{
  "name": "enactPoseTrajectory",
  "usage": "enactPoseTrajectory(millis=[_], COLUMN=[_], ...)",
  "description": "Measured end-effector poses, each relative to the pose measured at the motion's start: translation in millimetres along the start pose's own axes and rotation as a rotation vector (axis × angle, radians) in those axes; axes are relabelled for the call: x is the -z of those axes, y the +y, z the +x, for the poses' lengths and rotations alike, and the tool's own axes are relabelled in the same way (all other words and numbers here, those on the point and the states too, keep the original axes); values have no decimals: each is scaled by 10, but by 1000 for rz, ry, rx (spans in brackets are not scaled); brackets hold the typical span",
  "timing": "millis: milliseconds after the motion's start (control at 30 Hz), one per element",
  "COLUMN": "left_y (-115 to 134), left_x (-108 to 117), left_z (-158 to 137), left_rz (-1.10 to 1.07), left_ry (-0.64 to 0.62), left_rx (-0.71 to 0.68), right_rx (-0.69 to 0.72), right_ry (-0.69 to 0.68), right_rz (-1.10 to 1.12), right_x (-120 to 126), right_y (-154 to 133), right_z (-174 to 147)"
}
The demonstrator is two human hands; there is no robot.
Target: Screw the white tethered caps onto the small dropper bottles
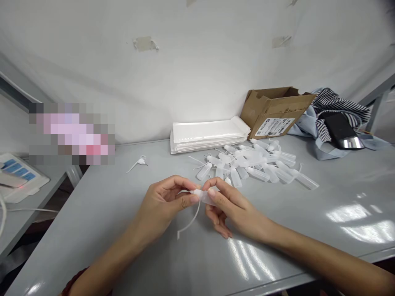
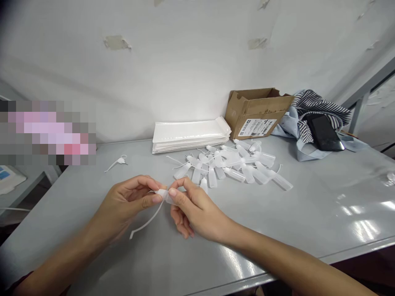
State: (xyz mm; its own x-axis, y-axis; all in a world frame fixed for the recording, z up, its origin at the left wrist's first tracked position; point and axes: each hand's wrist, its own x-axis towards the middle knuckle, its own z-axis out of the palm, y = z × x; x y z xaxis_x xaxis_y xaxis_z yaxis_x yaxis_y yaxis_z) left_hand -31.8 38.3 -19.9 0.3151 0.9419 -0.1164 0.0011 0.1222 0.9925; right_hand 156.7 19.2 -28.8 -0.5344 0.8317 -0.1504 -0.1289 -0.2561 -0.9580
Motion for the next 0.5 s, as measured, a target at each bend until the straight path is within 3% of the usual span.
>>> enactPoseTrajectory(millis=[267,400,500], left_y=[29,22,35], left_x=[-2,33,67], left_z=[4,36,39], left_rz=[-11,-30,33], left_ry=[-105,-163,-102], left_rx=[-170,-103,-48], right_rx=[-294,-234,-104], right_ry=[-231,-219,-103], right_rz=[324,307,31], right_x=[105,69,7], right_y=[3,-36,-56], right_z=[37,24,-18])
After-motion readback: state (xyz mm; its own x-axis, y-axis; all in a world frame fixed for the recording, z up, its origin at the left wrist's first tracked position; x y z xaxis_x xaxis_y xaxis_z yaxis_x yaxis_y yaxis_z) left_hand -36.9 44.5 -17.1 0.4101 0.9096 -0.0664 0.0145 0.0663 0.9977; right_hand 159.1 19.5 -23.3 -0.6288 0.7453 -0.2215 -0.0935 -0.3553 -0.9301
